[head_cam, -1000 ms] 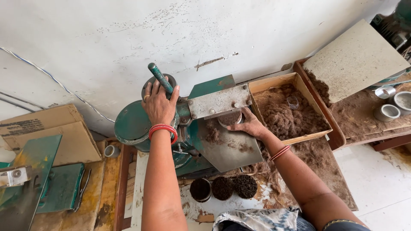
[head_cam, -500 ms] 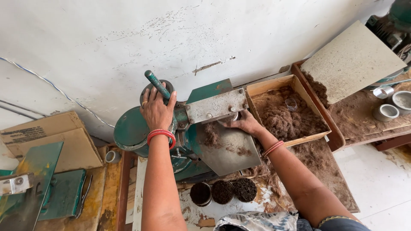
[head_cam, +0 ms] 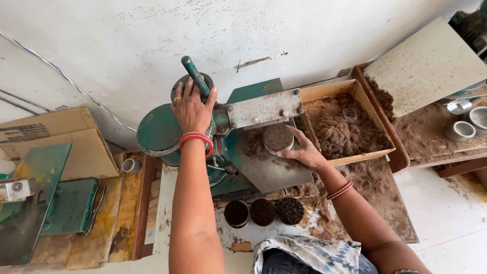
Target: Feeding fibrous material into a mold and operating a lever to compress it into pucks.
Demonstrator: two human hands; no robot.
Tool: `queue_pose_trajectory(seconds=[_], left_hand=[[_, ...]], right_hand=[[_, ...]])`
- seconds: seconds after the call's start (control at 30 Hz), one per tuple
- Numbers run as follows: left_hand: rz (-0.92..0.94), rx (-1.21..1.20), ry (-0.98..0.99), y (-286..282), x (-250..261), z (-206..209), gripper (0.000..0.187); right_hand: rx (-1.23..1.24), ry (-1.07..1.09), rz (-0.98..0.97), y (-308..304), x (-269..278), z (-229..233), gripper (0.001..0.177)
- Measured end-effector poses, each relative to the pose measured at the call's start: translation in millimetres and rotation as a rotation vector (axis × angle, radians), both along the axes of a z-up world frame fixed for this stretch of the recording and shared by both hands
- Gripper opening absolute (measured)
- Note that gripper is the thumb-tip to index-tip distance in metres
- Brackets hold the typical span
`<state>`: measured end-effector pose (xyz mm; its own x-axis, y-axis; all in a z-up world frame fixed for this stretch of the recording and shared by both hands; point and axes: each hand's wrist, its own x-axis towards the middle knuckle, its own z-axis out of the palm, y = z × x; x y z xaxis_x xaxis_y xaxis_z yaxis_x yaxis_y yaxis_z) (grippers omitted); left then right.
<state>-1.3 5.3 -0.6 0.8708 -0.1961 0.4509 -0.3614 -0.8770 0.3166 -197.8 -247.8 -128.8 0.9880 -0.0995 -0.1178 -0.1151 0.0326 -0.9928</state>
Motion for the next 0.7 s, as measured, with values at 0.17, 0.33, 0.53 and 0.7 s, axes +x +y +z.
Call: queue_pose_trajectory(seconds=[0.17,0.33,0.53,0.7], left_hand=[[-0.008,-0.002,-0.024,1,4,-6,0.056],[-0.010,-0.007,-0.037,0,5,-5,0.057],[-0.007,0.005,-0.015,-1,3,-1,0.056],[-0.004,0.002,-0.016,-1,1,-1,0.056]], right_hand=[[-0.048,0.044,-0.085,-9,25,-26,0.118],[0.008,0.093,-0.114,-14,43,-29,0.124],[0.030,0.069,-0.102,-21,59,-34,0.115],[0.148,0.112,-0.085,-36,82,-60,0.097]])
